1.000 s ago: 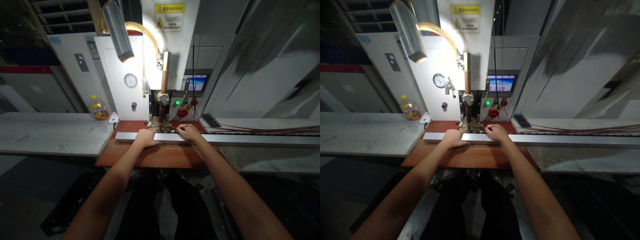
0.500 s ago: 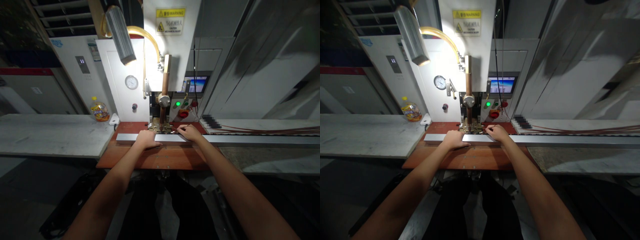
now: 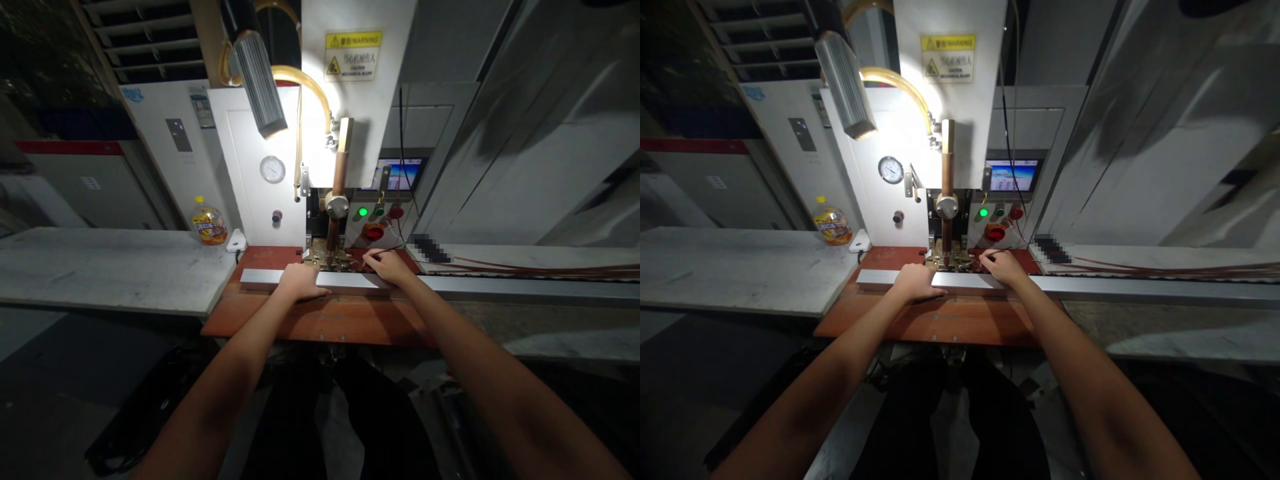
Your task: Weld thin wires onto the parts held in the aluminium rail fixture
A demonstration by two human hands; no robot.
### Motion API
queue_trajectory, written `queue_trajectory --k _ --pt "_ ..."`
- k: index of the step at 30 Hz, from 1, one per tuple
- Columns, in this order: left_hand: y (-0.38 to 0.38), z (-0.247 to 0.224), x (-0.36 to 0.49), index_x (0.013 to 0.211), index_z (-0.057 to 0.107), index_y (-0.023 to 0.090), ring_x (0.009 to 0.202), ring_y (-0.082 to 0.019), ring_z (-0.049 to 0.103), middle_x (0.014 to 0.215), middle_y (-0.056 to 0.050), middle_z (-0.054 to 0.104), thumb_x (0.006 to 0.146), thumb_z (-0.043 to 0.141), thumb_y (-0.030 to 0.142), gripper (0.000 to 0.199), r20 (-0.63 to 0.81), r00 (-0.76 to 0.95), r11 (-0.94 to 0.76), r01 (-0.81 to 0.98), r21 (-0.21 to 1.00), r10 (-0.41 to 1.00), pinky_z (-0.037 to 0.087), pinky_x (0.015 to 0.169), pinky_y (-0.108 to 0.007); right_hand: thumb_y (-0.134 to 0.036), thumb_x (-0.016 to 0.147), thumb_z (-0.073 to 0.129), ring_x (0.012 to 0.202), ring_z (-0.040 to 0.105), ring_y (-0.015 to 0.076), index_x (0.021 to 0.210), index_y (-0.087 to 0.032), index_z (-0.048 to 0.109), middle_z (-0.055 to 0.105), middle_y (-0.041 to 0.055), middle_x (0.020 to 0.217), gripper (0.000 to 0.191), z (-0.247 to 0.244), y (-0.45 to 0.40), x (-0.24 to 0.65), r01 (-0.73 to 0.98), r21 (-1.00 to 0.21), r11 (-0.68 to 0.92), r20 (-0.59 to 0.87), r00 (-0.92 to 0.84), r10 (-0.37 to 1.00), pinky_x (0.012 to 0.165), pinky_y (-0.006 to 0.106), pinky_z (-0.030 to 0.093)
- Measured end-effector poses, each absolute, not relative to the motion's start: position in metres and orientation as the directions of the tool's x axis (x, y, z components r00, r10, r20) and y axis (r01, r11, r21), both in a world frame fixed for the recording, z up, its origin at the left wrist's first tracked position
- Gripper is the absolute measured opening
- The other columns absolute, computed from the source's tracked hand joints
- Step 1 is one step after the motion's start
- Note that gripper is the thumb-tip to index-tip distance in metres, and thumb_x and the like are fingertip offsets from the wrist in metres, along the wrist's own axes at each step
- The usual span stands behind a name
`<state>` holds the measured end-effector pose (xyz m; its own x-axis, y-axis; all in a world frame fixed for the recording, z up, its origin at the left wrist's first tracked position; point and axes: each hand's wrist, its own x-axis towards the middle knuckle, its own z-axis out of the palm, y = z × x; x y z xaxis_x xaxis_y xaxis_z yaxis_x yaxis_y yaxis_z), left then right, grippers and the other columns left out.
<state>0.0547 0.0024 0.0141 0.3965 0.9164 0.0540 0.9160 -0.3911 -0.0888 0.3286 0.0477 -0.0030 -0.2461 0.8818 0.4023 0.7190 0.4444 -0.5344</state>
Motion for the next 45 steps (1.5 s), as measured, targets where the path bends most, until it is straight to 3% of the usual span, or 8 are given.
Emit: queue_trajectory --k 11,29,45 --pt "0.004 0.012 0.054 0.107 0.068 0.021 0.094 -0.035 0.071 0.1 -0.015 0.075 0.073 0.055 0.081 0.07 0.069 0.403 -0.398 0.914 -0.076 0.913 0.053 0.081 -0.041 -0.034 0.089 0.051 0.083 0.07 0.0216 0.078 -0.022 0.073 0.078 0.0058 0.087 0.028 0.004 0.05 0.305 0.744 -0.5 0.443 0.385 -0.267 0.883 0.079 0.028 0.05" --pt "0.004 0.011 0.054 0.105 0.069 0.021 0.094 -0.034 0.07 0.102 -0.015 0.075 0.072 0.056 0.081 0.069 0.051 0.393 -0.39 0.919 -0.059 0.918 0.052 0.082 -0.041 -0.034 0.09 0.05 0.081 0.069 0.02 0.079 -0.022 0.073 0.078 0.0049 0.089 0.028 -0.002 0.051 0.291 0.764 -0.441 0.471 0.343 -0.341 0.875 0.075 0.026 0.048" --pt "0.003 0.009 0.049 0.11 0.063 0.022 0.099 -0.035 0.069 0.105 -0.014 0.073 0.071 0.059 0.081 0.071 0.085 0.431 -0.43 0.902 -0.026 0.898 0.052 0.082 -0.041 -0.033 0.092 0.049 0.09 0.07 0.02 0.087 -0.023 0.075 0.078 0.0049 0.098 0.029 -0.001 0.045 0.289 0.802 -0.362 0.475 0.321 -0.371 0.871 0.085 0.026 0.047"
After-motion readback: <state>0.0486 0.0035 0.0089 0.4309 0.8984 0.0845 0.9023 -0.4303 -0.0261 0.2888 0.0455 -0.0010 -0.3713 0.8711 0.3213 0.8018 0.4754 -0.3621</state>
